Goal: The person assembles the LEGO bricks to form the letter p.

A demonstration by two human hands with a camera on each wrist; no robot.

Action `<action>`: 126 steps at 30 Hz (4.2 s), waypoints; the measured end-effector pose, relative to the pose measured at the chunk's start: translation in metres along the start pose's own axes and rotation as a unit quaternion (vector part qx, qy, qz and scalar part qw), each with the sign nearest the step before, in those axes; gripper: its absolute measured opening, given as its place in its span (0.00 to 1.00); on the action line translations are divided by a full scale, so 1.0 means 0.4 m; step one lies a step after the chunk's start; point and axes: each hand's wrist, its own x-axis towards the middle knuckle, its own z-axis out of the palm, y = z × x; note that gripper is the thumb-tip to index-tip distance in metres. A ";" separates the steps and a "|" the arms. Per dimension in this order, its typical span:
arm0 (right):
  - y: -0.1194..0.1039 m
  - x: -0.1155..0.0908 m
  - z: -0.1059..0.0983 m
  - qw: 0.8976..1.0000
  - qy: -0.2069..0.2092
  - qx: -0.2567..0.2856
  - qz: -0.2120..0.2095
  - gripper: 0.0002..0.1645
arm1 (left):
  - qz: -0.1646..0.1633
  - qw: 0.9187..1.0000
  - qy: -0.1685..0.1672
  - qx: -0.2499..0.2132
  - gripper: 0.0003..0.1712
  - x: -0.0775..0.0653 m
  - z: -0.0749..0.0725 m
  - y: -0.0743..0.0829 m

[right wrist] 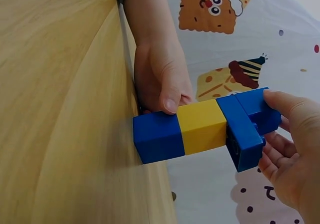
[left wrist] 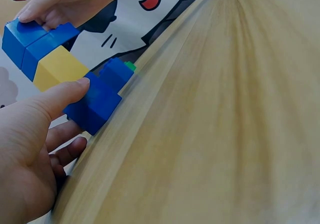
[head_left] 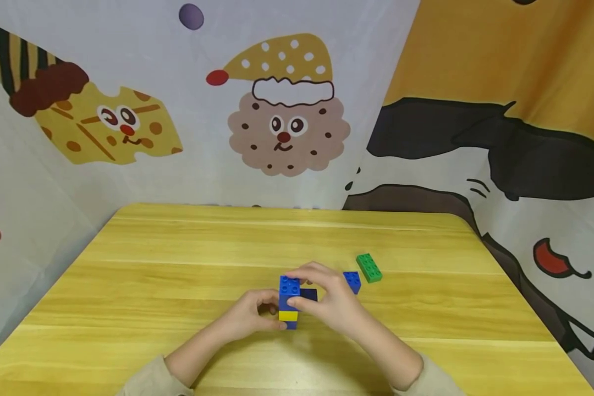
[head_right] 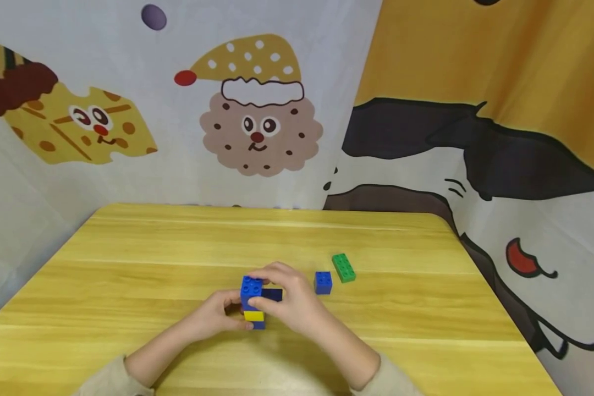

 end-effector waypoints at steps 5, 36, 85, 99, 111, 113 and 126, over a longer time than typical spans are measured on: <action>0.002 -0.012 -0.010 1.000 -0.001 -0.002 0.009 0.26 | -0.003 1.000 0.002 0.005 0.17 0.000 0.002 0.001; 0.104 -0.099 -0.132 0.993 0.074 -0.094 0.008 0.25 | -0.018 1.000 0.001 -0.014 0.20 -0.002 0.002 0.005; 0.232 -0.119 -0.170 0.979 0.032 -0.142 0.139 0.23 | 0.037 0.993 0.111 -0.024 0.21 -0.017 0.025 0.043; 0.236 -0.119 -0.160 0.978 0.037 -0.152 0.141 0.23 | 0.038 0.992 0.113 -0.026 0.21 -0.018 0.027 0.036; 0.215 -0.115 -0.161 0.980 0.056 -0.149 0.119 0.23 | 0.037 0.992 0.112 -0.032 0.21 -0.020 0.030 0.035; 0.207 -0.112 -0.161 0.981 0.059 -0.147 0.116 0.23 | 0.038 0.993 0.111 -0.033 0.21 -0.019 0.030 0.036; 0.144 -0.104 -0.159 0.986 0.060 -0.125 0.095 0.22 | 0.040 0.992 0.112 -0.036 0.20 -0.017 0.027 0.036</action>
